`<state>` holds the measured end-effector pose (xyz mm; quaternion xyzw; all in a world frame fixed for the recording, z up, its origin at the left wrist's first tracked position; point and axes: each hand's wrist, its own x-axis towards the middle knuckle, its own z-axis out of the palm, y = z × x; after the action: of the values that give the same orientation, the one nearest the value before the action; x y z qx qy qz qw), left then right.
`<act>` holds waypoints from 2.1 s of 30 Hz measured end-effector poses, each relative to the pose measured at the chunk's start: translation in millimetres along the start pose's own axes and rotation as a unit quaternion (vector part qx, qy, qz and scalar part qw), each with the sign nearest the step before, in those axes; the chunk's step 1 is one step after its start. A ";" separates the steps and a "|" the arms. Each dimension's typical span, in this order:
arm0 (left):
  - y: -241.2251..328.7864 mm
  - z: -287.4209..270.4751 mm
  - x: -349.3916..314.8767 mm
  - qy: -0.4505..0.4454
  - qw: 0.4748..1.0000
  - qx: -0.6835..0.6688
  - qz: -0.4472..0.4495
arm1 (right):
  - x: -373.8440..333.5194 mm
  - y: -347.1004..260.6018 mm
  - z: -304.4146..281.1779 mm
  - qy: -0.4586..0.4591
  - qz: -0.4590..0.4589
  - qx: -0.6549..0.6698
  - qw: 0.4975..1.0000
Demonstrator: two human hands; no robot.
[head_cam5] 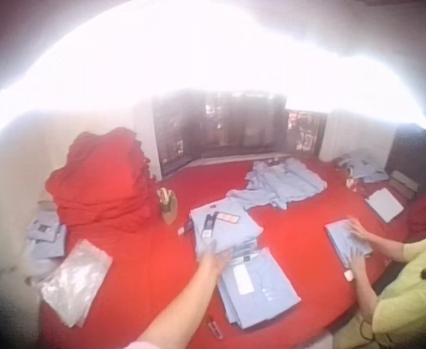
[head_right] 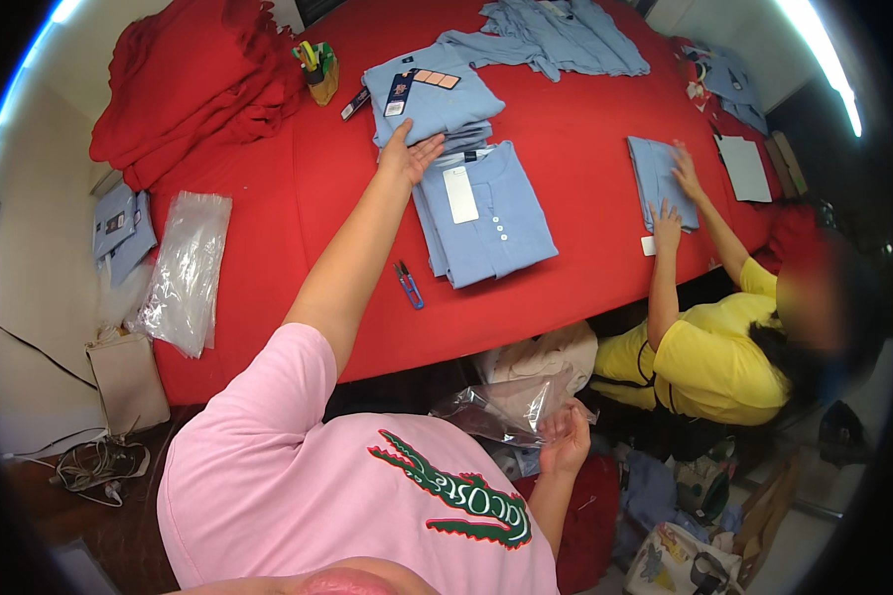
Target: The person picks up folded shirts, places them inside clear plastic bags, and seals the bags by hand. They use small shears to trim threads or tags on the shirts before finishing the packaging and stacking the items.
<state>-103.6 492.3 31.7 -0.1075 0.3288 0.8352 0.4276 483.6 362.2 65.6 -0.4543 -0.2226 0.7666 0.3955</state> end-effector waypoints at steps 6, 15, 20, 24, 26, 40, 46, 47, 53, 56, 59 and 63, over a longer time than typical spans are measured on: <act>-18.1 28.3 -6.7 0.034 0.997 0.025 0.063 | 11.9 1.8 0.1 0.012 -0.009 0.012 1.000; 4.8 45.9 30.9 0.082 0.994 -0.015 0.068 | 11.8 3.5 37.0 -0.062 -0.041 -0.101 0.992; 54.0 -3.2 1.1 0.069 0.979 0.119 0.150 | 2.4 9.7 8.2 -0.043 -0.028 -0.097 0.994; 99.2 -112.9 -90.6 0.067 0.947 0.261 0.176 | 15.2 8.9 0.2 -0.057 -0.017 -0.093 0.994; 103.8 -175.3 -152.2 0.101 0.934 0.313 0.144 | 20.4 1.9 10.2 -0.047 -0.029 -0.116 0.992; 55.1 -379.1 -484.1 0.340 0.820 0.406 0.219 | 79.7 50.1 162.7 -0.332 -0.061 -0.317 0.886; 79.2 -349.5 -446.1 0.246 0.561 0.707 0.353 | 30.1 94.2 190.5 -0.429 -0.234 -0.601 0.633; 79.1 -347.9 -436.0 0.221 0.558 0.717 0.355 | 17.1 96.5 196.2 -0.439 -0.293 -0.656 0.539; 102.4 -340.9 -415.1 0.210 0.685 0.676 0.172 | -32.5 118.3 164.5 -0.438 -0.249 -0.714 0.487; 101.4 -350.7 -407.0 0.136 0.859 0.480 0.119 | -46.3 125.4 143.7 -0.399 -0.172 -0.748 0.502; 105.4 -343.0 -412.9 0.106 0.831 0.546 0.019 | -64.9 132.6 137.5 -0.385 -0.186 -0.729 0.534; 109.8 -311.1 -442.5 -0.029 0.653 0.730 0.203 | -80.6 162.9 155.3 -0.441 -0.228 -0.675 0.546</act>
<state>49.1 -37.7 49.1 0.3325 0.8333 0.3950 0.1976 304.4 204.1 69.3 -0.1260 -0.9167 0.3788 -0.0143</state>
